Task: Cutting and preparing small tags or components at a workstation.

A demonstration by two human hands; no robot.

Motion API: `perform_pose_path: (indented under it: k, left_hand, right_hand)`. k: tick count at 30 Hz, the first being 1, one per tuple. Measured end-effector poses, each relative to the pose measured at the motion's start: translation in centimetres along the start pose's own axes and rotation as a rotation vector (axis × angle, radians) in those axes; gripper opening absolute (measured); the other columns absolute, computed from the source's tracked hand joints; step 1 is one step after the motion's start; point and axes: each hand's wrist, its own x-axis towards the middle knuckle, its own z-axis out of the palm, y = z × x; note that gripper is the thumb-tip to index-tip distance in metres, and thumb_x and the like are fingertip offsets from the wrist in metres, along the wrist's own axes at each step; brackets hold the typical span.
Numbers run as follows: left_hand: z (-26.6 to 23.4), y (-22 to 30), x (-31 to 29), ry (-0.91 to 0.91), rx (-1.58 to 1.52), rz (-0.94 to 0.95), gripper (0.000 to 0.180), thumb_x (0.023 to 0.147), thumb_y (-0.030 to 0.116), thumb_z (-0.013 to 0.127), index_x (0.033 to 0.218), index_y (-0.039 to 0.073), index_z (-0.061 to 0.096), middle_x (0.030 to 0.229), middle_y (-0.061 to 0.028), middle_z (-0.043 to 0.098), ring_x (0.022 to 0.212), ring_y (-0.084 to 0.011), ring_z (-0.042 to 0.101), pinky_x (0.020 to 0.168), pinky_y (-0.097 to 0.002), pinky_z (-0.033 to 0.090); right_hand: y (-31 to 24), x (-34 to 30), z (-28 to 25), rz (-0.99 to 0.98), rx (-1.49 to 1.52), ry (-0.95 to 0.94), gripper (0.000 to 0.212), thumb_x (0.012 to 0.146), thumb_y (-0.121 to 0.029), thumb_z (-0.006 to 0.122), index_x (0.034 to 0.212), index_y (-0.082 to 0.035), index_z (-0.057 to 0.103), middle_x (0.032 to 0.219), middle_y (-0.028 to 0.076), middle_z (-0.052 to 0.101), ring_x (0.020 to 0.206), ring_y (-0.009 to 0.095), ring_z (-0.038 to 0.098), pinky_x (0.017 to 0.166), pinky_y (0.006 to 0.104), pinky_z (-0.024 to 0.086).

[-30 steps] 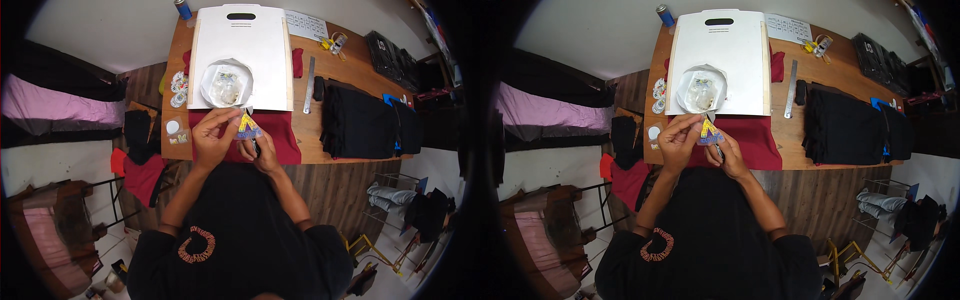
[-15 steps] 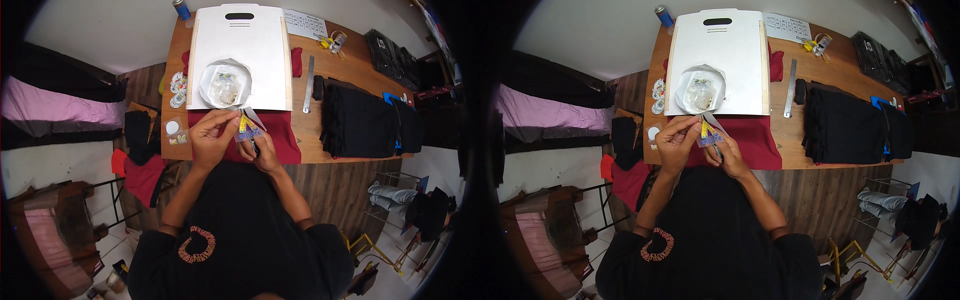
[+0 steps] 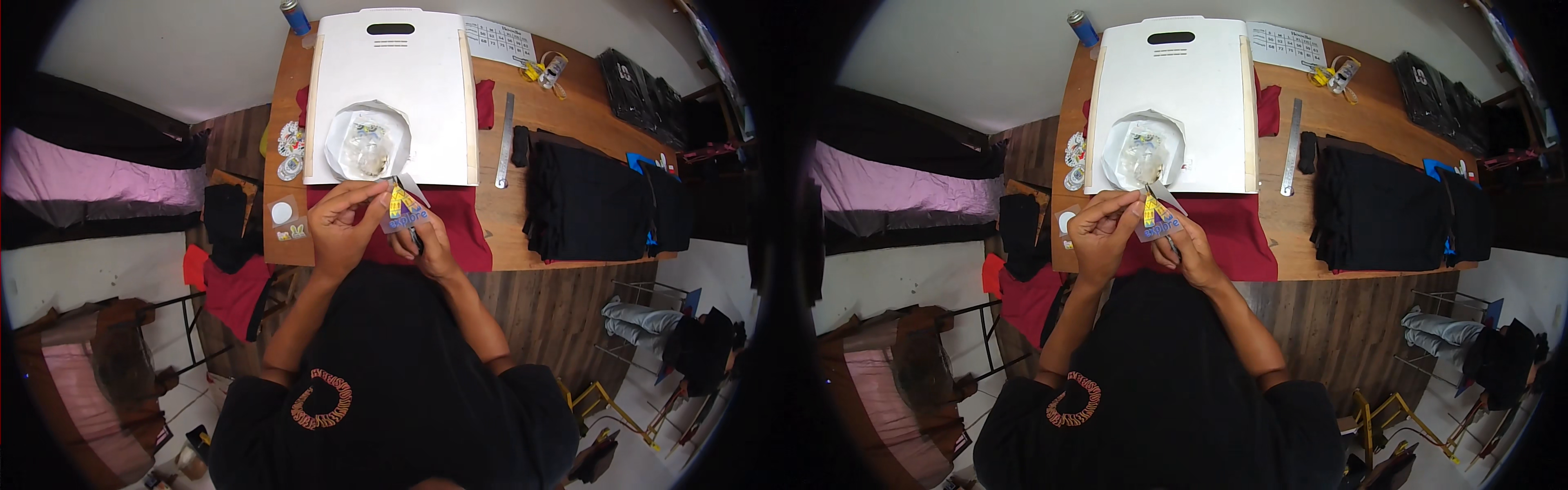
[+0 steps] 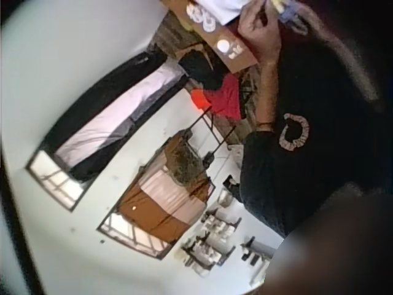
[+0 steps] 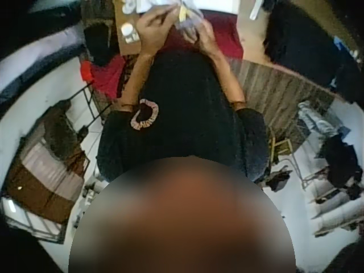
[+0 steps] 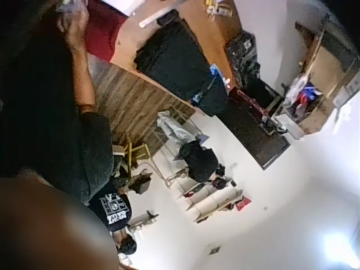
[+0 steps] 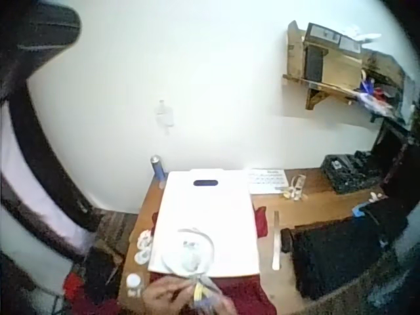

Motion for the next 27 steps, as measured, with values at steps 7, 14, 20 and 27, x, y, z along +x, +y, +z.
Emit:
perform_pose_path:
  k: [7, 14, 20, 27]
  left_hand:
    - [-0.1, -0.3, 0.7, -0.012, 0.0, -0.032, 0.021, 0.085, -0.01, 0.061, 0.106, -0.01, 0.063, 0.1, -0.014, 0.063, 0.089, -0.0151, 0.064, 0.081, -0.0235, 0.053]
    - [-0.4, -0.1, 1.5, 0.003, -0.028, -0.054, 0.021, 0.087, -0.007, 0.061, 0.107, -0.009, 0.064, 0.103, -0.0136, 0.063, 0.092, -0.0151, 0.063, 0.081, -0.0234, 0.052]
    - [-0.5, 0.2, 1.8, -0.001, -0.022, -0.041, 0.021, 0.089, -0.006, 0.058, 0.109, -0.009, 0.063, 0.105, -0.0134, 0.062, 0.095, -0.015, 0.062, 0.083, -0.0231, 0.051]
    - [-0.7, 0.6, 1.9, -0.033, 0.018, -0.017, 0.021, 0.09, -0.006, 0.056, 0.109, -0.009, 0.063, 0.105, -0.0134, 0.062, 0.096, -0.0159, 0.063, 0.084, -0.0239, 0.051]
  right_hand:
    - [0.0, 0.9, 0.1, 0.053, 0.018, 0.066, 0.042, 0.099, -0.039, 0.037, 0.102, 0.001, 0.048, 0.054, -0.003, 0.037, 0.044, 0.008, 0.035, 0.047, 0.0209, 0.031]
    - [-0.8, 1.6, -0.5, 0.061, -0.068, 0.0, 0.039, 0.101, -0.036, 0.037, 0.104, 0.001, 0.048, 0.055, -0.002, 0.035, 0.046, 0.008, 0.032, 0.046, 0.0211, 0.03]
    - [-0.8, 1.2, -0.9, 0.115, -0.099, 0.009, 0.044, 0.1, -0.04, 0.038, 0.108, 0.002, 0.048, 0.054, -0.002, 0.033, 0.044, 0.007, 0.03, 0.044, 0.0209, 0.028]
    - [-0.9, 0.8, -1.2, 0.168, -0.113, 0.013, 0.04, 0.1, -0.039, 0.038, 0.099, -0.001, 0.05, 0.055, -0.002, 0.033, 0.044, 0.007, 0.029, 0.044, 0.021, 0.027]
